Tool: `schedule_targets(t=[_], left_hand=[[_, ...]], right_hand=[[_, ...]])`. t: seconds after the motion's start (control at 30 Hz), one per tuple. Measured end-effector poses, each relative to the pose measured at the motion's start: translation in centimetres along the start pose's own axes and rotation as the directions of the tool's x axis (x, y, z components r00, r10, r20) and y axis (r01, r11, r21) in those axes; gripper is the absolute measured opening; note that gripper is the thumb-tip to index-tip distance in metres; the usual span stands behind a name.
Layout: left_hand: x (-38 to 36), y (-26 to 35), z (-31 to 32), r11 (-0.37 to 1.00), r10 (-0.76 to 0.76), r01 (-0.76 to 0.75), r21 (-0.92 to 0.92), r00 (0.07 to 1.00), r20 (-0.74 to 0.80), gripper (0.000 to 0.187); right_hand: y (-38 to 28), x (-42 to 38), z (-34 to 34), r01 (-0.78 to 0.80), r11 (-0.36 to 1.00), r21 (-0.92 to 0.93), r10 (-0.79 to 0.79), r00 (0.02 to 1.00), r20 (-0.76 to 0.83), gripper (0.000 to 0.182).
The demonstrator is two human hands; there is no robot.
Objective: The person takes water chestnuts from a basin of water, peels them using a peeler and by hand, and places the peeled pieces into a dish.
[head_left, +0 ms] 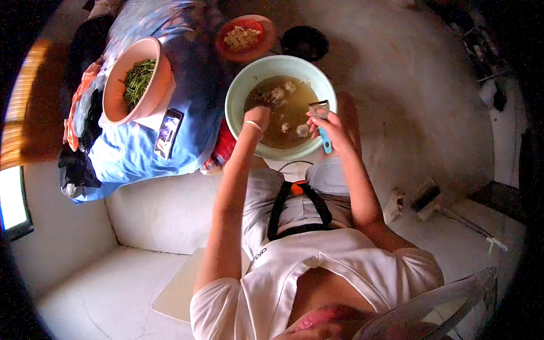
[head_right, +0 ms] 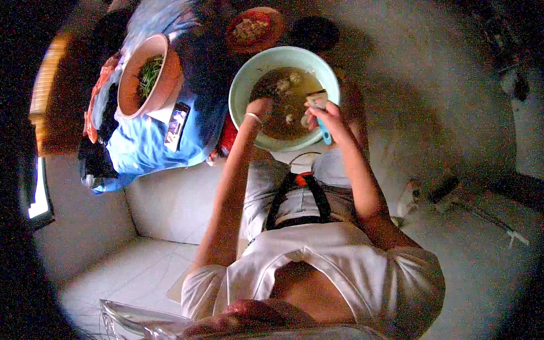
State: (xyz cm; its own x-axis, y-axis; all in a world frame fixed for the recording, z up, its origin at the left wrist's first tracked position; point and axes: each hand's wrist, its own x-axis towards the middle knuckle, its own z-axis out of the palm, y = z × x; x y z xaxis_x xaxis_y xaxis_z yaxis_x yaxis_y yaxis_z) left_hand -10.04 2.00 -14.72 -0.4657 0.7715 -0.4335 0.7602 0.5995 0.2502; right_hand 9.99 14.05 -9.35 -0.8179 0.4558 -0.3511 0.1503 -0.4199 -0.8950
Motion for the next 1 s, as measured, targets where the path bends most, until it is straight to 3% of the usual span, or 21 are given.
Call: schedule_targets(t=[0.03, 0.1, 0.13, 0.17, 0.23, 0.27, 0.3, 0.37, 0.4, 0.43, 0.5, 0.53, 0.57, 0.63, 0.77, 0.83, 0.97, 1.0], left_hand=[[0.1, -0.4, 0.6, 1.000, -0.003, 0.003, 0.002, 1.000, -0.004, 0.021], [0.4, -1.4, 1.9, 0.956, 0.197, -0.215, 0.200, 0.975, 0.106, 0.021], [4.3, -3.5, 5.8, 0.995, 0.064, -0.067, -0.068, 0.997, -0.036, 0.021], [3.3, -2.4, 4.7, 0.996, 0.067, -0.068, -0.065, 0.997, -0.027, 0.021], [2.0, -0.6, 2.7, 0.994, 0.066, -0.063, 0.091, 0.997, -0.037, 0.020], [1.9, -0.9, 2.4, 0.920, 0.159, -0.184, 0.346, 0.982, 0.098, 0.018], [1.4, -0.9, 1.9, 0.919, 0.158, -0.184, 0.348, 0.982, 0.103, 0.018], [1.0, -1.0, 1.3, 0.977, 0.081, -0.010, 0.211, 0.940, -0.331, 0.018], [0.8, -1.0, 1.1, 0.992, 0.106, -0.057, 0.109, 0.849, -0.518, 0.020], [-0.2, 0.0, 0.4, 0.992, 0.106, -0.058, 0.108, 0.853, -0.511, 0.020], [-2.6, 2.8, -1.3, 0.945, 0.195, -0.279, -0.170, 0.898, -0.393, 0.019], [-1.5, 2.7, 0.9, 0.952, 0.270, -0.293, -0.086, 0.939, -0.211, 0.019], [-3.0, 4.2, 0.8, 0.961, 0.234, -0.255, -0.112, 0.957, -0.172, 0.021], [-1.9, 4.1, 4.2, 0.918, 0.376, -0.361, 0.162, 0.924, -0.071, 0.021], [0.1, 3.5, 6.4, 0.937, 0.347, -0.343, 0.070, 0.937, -0.050, 0.025], [1.2, 2.6, 7.6, 0.895, 0.378, -0.373, 0.244, 0.925, 0.030, 0.033], [1.5, 1.6, 7.6, 0.855, 0.431, -0.404, 0.326, 0.902, -0.012, 0.033], [1.4, 1.4, 6.5, 0.924, 0.372, -0.375, -0.076, 0.927, -0.047, 0.031]], right_hand=[[0.0, 0.2, -0.7, 0.035, 0.999, 0.008, -0.035, 0.999, -0.007, 0.023], [-0.5, 0.2, -1.4, 0.055, 0.998, 0.042, -0.055, 0.998, 0.004, 0.024], [-0.6, 0.2, -1.8, 0.068, 0.996, 0.049, -0.068, 0.998, -0.007, 0.025], [-0.6, 0.0, -2.0, 0.077, 0.995, 0.059, -0.076, 0.997, -0.020, 0.025], [-0.3, -0.2, -2.3, 0.057, 0.993, 0.099, -0.054, 0.998, -0.035, 0.026], [0.0, -0.2, -2.4, 0.079, 0.993, 0.089, -0.076, 0.997, -0.028, 0.026], [0.3, -0.1, -2.5, 0.102, 0.992, 0.079, -0.101, 0.995, -0.020, 0.026], [0.1, -0.2, -2.4, 0.069, 0.994, 0.089, -0.066, 0.997, -0.037, 0.025], [0.4, -0.1, -2.5, 0.077, 0.993, 0.094, -0.075, 0.997, -0.031, 0.025], [0.6, 0.0, -2.7, 0.085, 0.992, 0.096, -0.083, 0.996, -0.024, 0.025], [0.8, 0.2, -2.9, 0.077, 0.993, 0.086, -0.076, 0.997, -0.020, 0.025], [0.8, 0.3, -2.9, 0.074, 0.994, 0.076, -0.074, 0.997, -0.013, 0.025], [0.8, 0.4, -2.8, 0.075, 0.994, 0.078, -0.075, 0.997, -0.009, 0.025], [0.8, 0.5, -2.8, 0.073, 0.993, 0.090, -0.074, 0.997, 0.000, 0.024], [1.3, 0.4, -2.9, 0.039, 0.992, 0.118, -0.037, 0.999, -0.022, 0.024], [1.6, 0.6, -2.8, 0.016, 0.995, 0.097, -0.014, 1.000, -0.021, 0.023], [1.0, 0.5, -1.8, 0.023, 0.996, 0.089, -0.024, 1.000, 0.010, 0.022], [0.8, 0.6, -1.3, 0.056, 0.976, 0.212, -0.051, 0.998, -0.031, 0.022]])
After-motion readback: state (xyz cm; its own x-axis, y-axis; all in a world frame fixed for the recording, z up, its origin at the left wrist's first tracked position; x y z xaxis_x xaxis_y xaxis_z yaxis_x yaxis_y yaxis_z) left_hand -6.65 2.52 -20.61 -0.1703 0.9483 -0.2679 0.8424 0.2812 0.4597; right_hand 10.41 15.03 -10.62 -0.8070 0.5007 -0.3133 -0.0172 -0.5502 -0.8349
